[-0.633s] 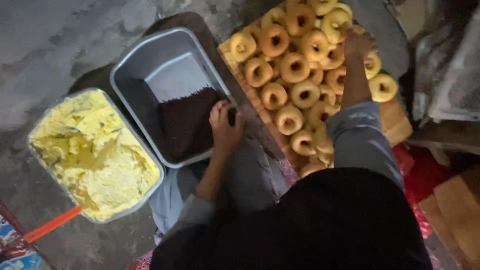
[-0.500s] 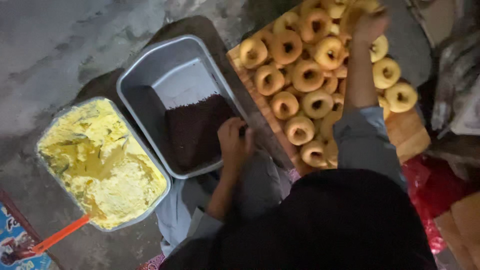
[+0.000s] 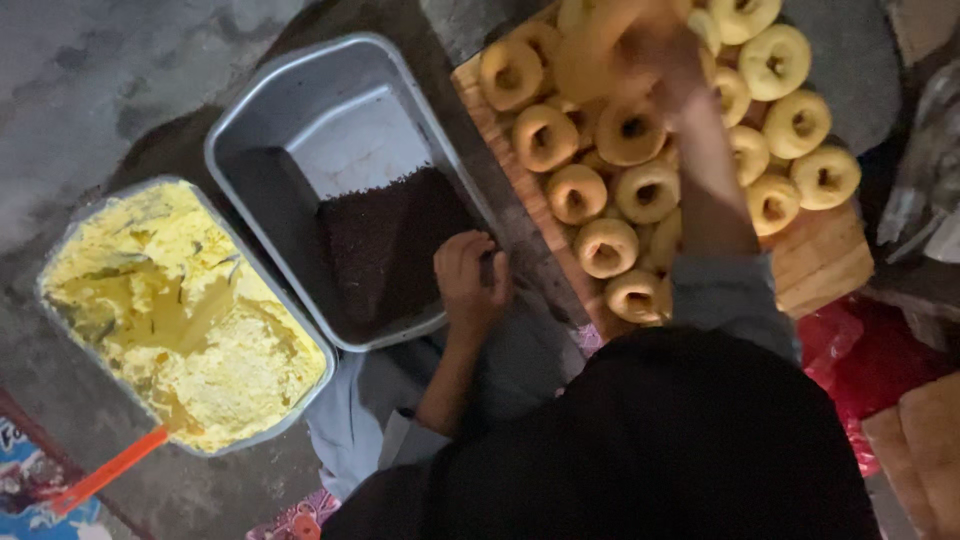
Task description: The person picks up a donut, scoops a yellow filling into the center hole, and places the filled donut on a wooden board. This process is repeated for multiple donuts.
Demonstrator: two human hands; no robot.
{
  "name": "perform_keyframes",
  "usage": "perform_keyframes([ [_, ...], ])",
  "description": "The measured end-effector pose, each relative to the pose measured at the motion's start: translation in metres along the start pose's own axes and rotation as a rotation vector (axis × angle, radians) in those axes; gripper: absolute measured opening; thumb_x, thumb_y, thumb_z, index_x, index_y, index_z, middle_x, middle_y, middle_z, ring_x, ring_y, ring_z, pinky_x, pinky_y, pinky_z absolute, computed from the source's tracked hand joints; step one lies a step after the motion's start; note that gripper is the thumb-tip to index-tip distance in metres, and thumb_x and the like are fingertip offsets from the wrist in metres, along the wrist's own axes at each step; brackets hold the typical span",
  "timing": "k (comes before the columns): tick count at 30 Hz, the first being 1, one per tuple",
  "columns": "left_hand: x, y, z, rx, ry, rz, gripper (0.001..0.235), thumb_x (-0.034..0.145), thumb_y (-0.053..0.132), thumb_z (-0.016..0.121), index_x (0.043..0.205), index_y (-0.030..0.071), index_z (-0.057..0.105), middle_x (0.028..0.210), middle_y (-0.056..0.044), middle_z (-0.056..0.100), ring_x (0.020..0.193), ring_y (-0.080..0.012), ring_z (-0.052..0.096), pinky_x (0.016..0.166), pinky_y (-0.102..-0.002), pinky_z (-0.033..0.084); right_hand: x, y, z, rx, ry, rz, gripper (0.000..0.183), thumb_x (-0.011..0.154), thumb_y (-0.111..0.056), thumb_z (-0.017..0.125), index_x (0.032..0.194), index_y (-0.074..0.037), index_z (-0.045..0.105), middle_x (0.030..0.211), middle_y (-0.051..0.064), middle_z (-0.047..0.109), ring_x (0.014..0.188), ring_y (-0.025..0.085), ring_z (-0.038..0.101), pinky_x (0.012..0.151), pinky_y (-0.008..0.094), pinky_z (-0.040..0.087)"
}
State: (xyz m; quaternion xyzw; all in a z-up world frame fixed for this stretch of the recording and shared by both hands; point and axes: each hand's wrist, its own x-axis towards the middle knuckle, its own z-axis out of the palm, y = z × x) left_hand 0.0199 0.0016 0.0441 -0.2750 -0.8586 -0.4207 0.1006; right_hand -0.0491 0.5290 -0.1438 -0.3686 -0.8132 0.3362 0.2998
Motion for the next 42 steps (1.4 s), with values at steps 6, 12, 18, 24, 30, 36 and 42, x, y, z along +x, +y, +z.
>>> perform_keyframes([
  [6,0.002,0.0,0.0,-0.004,0.01,-0.007,0.016,0.092,0.008,0.071,0.106,0.003,0.063,0.113,-0.014,0.066,0.111,-0.0341,0.063,0.099,-0.048,0.047,-0.09,-0.077,-0.026,0.009,-0.318,-0.213,0.067,0.075,-0.024,0.079,0.133,-0.006,0.053,0.127,0.024,0.055,0.116,0.039,0.051,0.094,0.049,0.046],
  [12,0.003,-0.005,0.005,0.011,0.032,0.025,0.013,0.096,0.009,0.069,0.105,0.002,0.063,0.112,-0.015,0.066,0.109,-0.0339,0.063,0.096,-0.047,0.047,-0.149,-0.148,-0.061,-0.233,-0.677,-0.433,0.081,0.067,-0.016,0.084,0.14,-0.007,0.052,0.133,0.024,0.054,0.122,0.04,0.051,0.098,0.05,0.044],
  [18,0.004,-0.006,0.005,0.006,0.024,-0.007,0.012,0.094,0.009,0.07,0.102,0.003,0.064,0.111,-0.014,0.067,0.107,-0.0329,0.063,0.094,-0.046,0.048,-0.129,-0.1,-0.11,-0.321,-1.088,-0.262,0.091,0.068,-0.006,0.08,0.151,-0.004,0.042,0.141,0.021,0.055,0.134,0.036,0.05,0.11,0.048,0.036],
  [24,0.003,0.001,0.004,-0.002,0.034,-0.003,0.012,0.092,0.007,0.07,0.099,0.004,0.062,0.107,-0.014,0.065,0.104,-0.0344,0.063,0.092,-0.047,0.048,-0.058,0.007,-0.035,-0.288,-0.254,-0.203,0.084,0.077,-0.035,0.078,0.139,0.008,0.044,0.116,0.022,0.067,0.099,0.033,0.066,0.076,0.041,0.053],
  [30,0.008,0.002,0.003,-0.007,0.021,-0.01,0.013,0.089,0.006,0.071,0.099,0.004,0.062,0.105,-0.014,0.066,0.101,-0.0345,0.063,0.09,-0.047,0.048,-0.021,-0.006,0.033,0.337,0.121,0.116,0.068,0.079,-0.023,0.084,0.125,0.013,0.05,0.101,0.023,0.07,0.086,0.032,0.071,0.071,0.044,0.061],
  [36,0.007,0.001,0.006,0.026,0.019,0.031,0.014,0.088,0.007,0.071,0.098,0.005,0.062,0.105,-0.013,0.066,0.102,-0.0345,0.064,0.092,-0.047,0.05,-0.041,-0.102,0.045,0.751,-0.271,0.436,0.054,0.074,-0.02,0.081,0.115,0.003,0.056,0.095,0.015,0.07,0.082,0.029,0.072,0.07,0.044,0.062],
  [42,0.004,-0.002,0.005,0.029,-0.033,0.044,0.011,0.092,0.006,0.072,0.096,0.004,0.062,0.1,-0.014,0.066,0.092,-0.0327,0.064,0.083,-0.045,0.051,-0.124,-0.176,0.041,0.287,-0.128,-0.087,0.059,0.065,-0.035,0.089,0.112,-0.009,0.065,0.098,0.018,0.07,0.078,0.034,0.07,0.069,0.046,0.059],
])
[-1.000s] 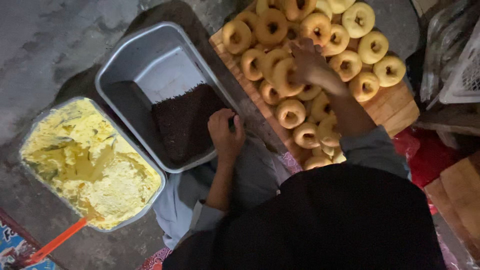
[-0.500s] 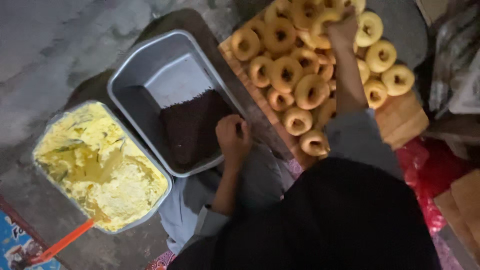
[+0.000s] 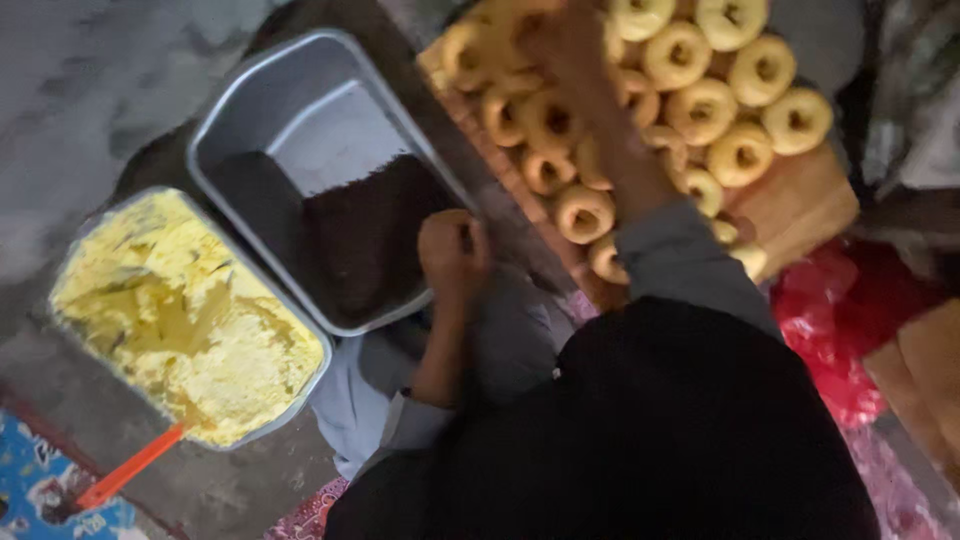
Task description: The person picks up a donut, scoops a yellow filling into the center hole, and places the filled donut on a wooden board. This process is repeated for multiple donuts.
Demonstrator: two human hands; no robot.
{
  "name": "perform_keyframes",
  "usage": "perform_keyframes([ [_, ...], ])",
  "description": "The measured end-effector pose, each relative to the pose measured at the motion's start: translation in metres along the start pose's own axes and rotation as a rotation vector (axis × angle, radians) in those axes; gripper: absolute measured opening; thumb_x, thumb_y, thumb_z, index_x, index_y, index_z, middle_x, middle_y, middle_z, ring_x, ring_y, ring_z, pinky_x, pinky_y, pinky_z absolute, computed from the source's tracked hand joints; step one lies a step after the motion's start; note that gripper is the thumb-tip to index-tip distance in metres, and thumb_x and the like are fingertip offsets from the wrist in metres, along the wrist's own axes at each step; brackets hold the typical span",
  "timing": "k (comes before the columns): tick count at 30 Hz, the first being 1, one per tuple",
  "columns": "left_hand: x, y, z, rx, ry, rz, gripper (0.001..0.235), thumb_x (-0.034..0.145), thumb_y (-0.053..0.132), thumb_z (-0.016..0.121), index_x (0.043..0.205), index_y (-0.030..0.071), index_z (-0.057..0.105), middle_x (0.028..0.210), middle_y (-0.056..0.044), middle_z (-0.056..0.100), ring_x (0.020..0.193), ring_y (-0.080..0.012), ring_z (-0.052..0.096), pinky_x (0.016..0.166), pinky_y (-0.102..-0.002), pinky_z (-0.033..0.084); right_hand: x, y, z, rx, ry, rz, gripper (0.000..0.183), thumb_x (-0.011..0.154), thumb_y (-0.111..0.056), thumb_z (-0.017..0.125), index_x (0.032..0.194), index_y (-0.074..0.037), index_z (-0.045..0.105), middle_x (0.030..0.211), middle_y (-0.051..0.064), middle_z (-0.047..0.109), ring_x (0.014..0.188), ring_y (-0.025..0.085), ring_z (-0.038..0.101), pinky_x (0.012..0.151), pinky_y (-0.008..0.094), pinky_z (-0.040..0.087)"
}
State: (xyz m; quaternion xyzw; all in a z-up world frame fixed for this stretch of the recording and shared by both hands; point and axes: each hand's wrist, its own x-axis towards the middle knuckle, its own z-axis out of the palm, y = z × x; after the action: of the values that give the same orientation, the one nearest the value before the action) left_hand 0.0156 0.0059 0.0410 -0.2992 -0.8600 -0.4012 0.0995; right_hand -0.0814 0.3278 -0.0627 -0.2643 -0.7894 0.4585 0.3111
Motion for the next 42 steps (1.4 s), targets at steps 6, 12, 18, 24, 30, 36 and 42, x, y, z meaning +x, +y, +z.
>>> perform_keyframes([
  [6,0.002,0.001,-0.004,-0.006,0.008,0.009,0.008,0.093,0.006,0.07,0.094,0.003,0.063,0.096,-0.015,0.065,0.09,-0.0358,0.063,0.081,-0.047,0.051,-0.012,-0.008,0.003,-0.301,-0.185,0.107,0.05,0.069,-0.036,0.091,0.103,-0.007,0.068,0.097,0.018,0.073,0.094,0.039,0.068,0.085,0.051,0.054],
  [12,0.006,-0.003,0.001,0.019,0.046,0.094,0.007,0.098,0.005,0.069,0.096,0.001,0.064,0.096,-0.016,0.065,0.09,-0.0361,0.062,0.081,-0.047,0.051,-0.053,-0.027,-0.043,-0.285,-0.061,-0.139,0.041,0.072,-0.019,0.08,0.108,-0.005,0.066,0.108,0.016,0.065,0.102,0.045,0.064,0.08,0.055,0.051],
  [18,0.001,-0.004,-0.001,0.051,0.029,0.037,0.008,0.096,0.007,0.069,0.094,0.002,0.064,0.095,-0.016,0.065,0.09,-0.0367,0.062,0.081,-0.047,0.051,-0.089,-0.038,-0.068,-0.573,-0.072,-0.364,0.025,0.087,-0.015,0.072,0.111,-0.016,0.068,0.126,0.004,0.062,0.112,0.029,0.058,0.082,0.053,0.045],
  [24,0.003,-0.011,0.002,0.05,0.021,0.026,0.007,0.095,0.007,0.07,0.095,0.002,0.064,0.095,-0.015,0.065,0.09,-0.0363,0.062,0.081,-0.047,0.051,-0.12,0.01,-0.071,-0.389,-0.228,-0.314,0.022,0.08,-0.013,0.068,0.101,-0.02,0.071,0.12,0.005,0.067,0.115,0.034,0.06,0.082,0.053,0.044],
  [30,0.0,-0.008,0.001,0.036,0.003,0.053,0.01,0.096,0.007,0.07,0.095,0.002,0.062,0.095,-0.016,0.064,0.091,-0.0371,0.061,0.082,-0.048,0.05,-0.064,0.141,-0.189,-0.683,0.109,0.138,0.028,0.088,-0.024,0.059,0.114,-0.014,0.063,0.129,0.012,0.06,0.12,0.039,0.054,0.089,0.058,0.039],
  [36,0.008,0.003,0.0,0.043,0.019,0.038,0.01,0.092,0.006,0.071,0.093,0.002,0.062,0.097,-0.015,0.065,0.091,-0.0357,0.062,0.083,-0.047,0.051,-0.008,0.189,-0.227,-0.793,0.019,0.417,0.04,0.096,-0.034,0.051,0.127,-0.009,0.056,0.138,0.02,0.052,0.125,0.045,0.047,0.096,0.063,0.035],
  [42,0.005,0.006,-0.002,0.039,-0.001,-0.034,0.013,0.088,0.004,0.074,0.092,0.002,0.062,0.097,-0.016,0.065,0.096,-0.0362,0.062,0.085,-0.046,0.051,0.005,0.186,-0.212,-0.795,-0.057,0.524,0.054,0.104,-0.044,0.042,0.14,-0.004,0.048,0.148,0.027,0.045,0.129,0.051,0.041,0.102,0.067,0.03],
])
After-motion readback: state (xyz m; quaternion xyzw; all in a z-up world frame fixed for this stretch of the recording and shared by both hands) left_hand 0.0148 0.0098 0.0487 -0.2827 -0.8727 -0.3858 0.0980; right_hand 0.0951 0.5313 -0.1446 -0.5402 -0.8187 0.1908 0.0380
